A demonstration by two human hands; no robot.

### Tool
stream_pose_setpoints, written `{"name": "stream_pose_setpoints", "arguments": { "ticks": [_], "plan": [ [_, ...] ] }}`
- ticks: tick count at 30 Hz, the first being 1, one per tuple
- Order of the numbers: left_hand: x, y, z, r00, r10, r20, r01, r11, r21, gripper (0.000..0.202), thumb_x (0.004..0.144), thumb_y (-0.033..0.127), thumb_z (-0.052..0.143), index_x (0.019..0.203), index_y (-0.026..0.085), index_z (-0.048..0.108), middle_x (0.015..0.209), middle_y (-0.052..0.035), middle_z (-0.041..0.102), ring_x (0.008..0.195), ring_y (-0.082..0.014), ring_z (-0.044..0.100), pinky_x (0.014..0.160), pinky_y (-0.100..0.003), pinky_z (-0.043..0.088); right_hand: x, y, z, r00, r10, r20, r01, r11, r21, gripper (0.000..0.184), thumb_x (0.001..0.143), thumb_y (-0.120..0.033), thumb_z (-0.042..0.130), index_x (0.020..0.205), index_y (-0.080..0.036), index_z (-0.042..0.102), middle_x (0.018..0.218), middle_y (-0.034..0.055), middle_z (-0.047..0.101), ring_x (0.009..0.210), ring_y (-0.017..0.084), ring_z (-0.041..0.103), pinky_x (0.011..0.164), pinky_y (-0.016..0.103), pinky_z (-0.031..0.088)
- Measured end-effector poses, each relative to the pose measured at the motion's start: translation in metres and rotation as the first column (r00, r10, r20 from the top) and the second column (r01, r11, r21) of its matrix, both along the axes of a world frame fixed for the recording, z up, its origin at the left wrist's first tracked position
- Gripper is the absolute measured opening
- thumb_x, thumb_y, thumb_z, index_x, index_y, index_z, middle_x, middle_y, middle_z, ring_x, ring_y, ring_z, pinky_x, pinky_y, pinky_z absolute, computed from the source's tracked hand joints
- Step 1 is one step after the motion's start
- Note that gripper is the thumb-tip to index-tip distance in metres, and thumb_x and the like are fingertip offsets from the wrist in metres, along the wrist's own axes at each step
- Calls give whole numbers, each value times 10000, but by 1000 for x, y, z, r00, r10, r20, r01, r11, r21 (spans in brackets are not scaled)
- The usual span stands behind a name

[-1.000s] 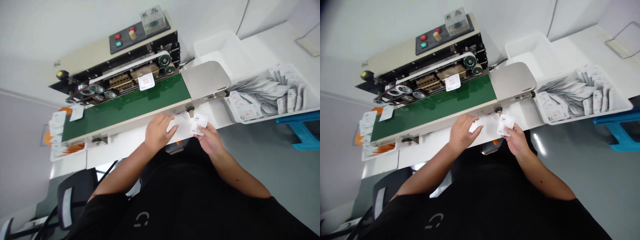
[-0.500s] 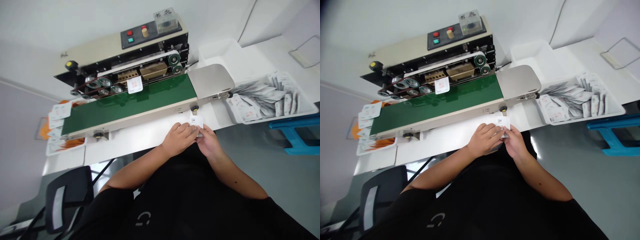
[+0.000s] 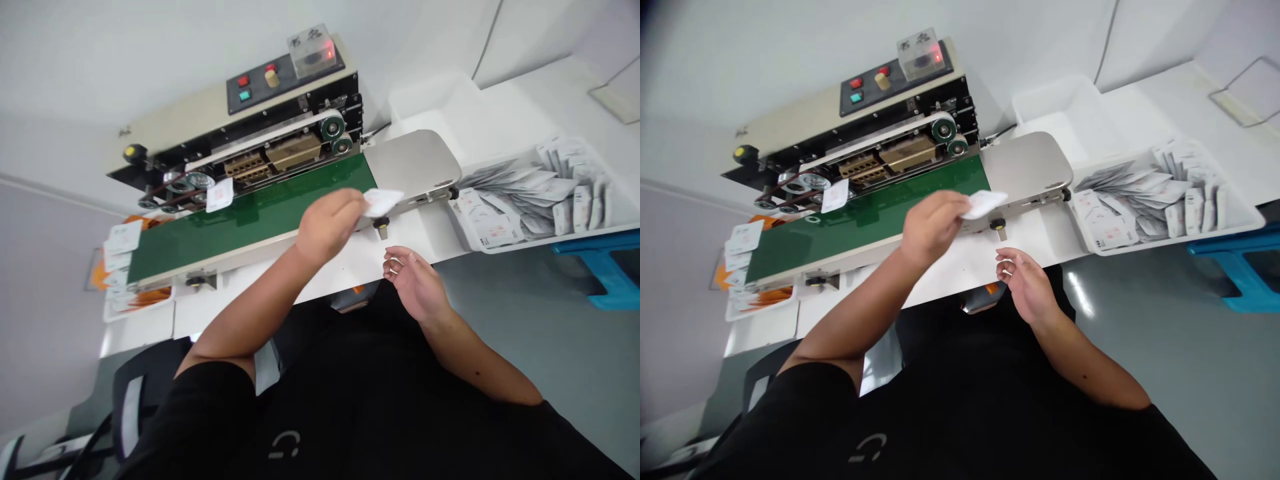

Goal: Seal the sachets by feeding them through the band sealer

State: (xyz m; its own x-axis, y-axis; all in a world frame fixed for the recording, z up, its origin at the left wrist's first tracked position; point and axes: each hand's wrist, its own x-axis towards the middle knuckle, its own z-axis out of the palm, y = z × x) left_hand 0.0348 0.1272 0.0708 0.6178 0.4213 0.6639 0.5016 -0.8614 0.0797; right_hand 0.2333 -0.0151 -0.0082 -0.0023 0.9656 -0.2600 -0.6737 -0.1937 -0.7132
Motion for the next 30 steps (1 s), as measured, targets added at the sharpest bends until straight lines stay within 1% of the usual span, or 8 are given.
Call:
{"name": "stream_pose_setpoints", "arguments": {
  "ticks": [2,5,9,14,18,25,28,30],
  "plan": [
    [0,33,4,999,50,-7,-50,997,-51,227,1094,188,443,1071,221,666,1085,-66,729,1059,-200,690,884,-346,544,7,1,-1,1000,-3,1,3,1000,-4,299,951,-515,754,1078,-257,838,1064,71,674,868,177,592,799,332,528],
    [-4,74,6,988,138,-66,-143,988,-63,207,1087,215,462,995,216,648,1045,-72,687,1085,-236,668,935,-400,527,18,2,-2,1000,-17,-3,17,1000,-10,281,944,-500,764,1062,-254,831,1016,68,667,872,180,597,799,333,525],
    [-9,99,8,956,251,-151,-262,964,-55,188,1086,232,464,995,203,626,1046,-88,656,1142,-275,643,1003,-455,496,31,4,-3,999,-48,11,48,999,-9,262,937,-488,771,1034,-250,819,969,68,664,875,189,600,791,338,529],
    [-8,109,12,914,324,-246,-347,936,-54,178,1083,270,455,1059,190,611,1044,-102,642,1185,-305,620,1080,-504,431,43,6,-3,998,-61,6,61,998,-2,210,947,-450,764,1019,-260,815,929,54,655,845,183,593,783,335,523],
    [-7,112,14,906,341,-252,-368,928,-67,172,1060,266,463,1100,196,615,1061,-113,645,1232,-332,593,1125,-544,372,46,6,-2,997,-74,11,74,997,-13,208,930,-450,780,1009,-260,806,918,56,655,841,192,596,784,346,522],
    [-16,98,15,862,428,-272,-462,884,-71,74,998,221,556,1052,206,605,1109,-129,646,1285,-382,536,1131,-599,321,47,0,-1,997,-81,15,81,997,-12,169,924,-421,787,993,-269,813,908,45,655,831,178,592,766,322,517],
    [-24,95,13,861,453,-234,-474,880,-41,88,1004,276,589,1063,212,602,1134,-138,657,1275,-391,539,1114,-595,333,46,-3,-3,997,-75,20,75,997,1,168,933,-412,779,1010,-267,812,914,46,657,829,176,592,767,322,517],
    [-29,91,13,859,467,-208,-481,877,-17,166,1004,347,625,1102,214,602,1172,-146,663,1271,-395,543,1103,-585,347,45,-4,-2,997,-75,26,75,997,8,165,932,-405,779,1011,-264,810,912,46,656,829,176,593,775,327,517]
  ]
}}
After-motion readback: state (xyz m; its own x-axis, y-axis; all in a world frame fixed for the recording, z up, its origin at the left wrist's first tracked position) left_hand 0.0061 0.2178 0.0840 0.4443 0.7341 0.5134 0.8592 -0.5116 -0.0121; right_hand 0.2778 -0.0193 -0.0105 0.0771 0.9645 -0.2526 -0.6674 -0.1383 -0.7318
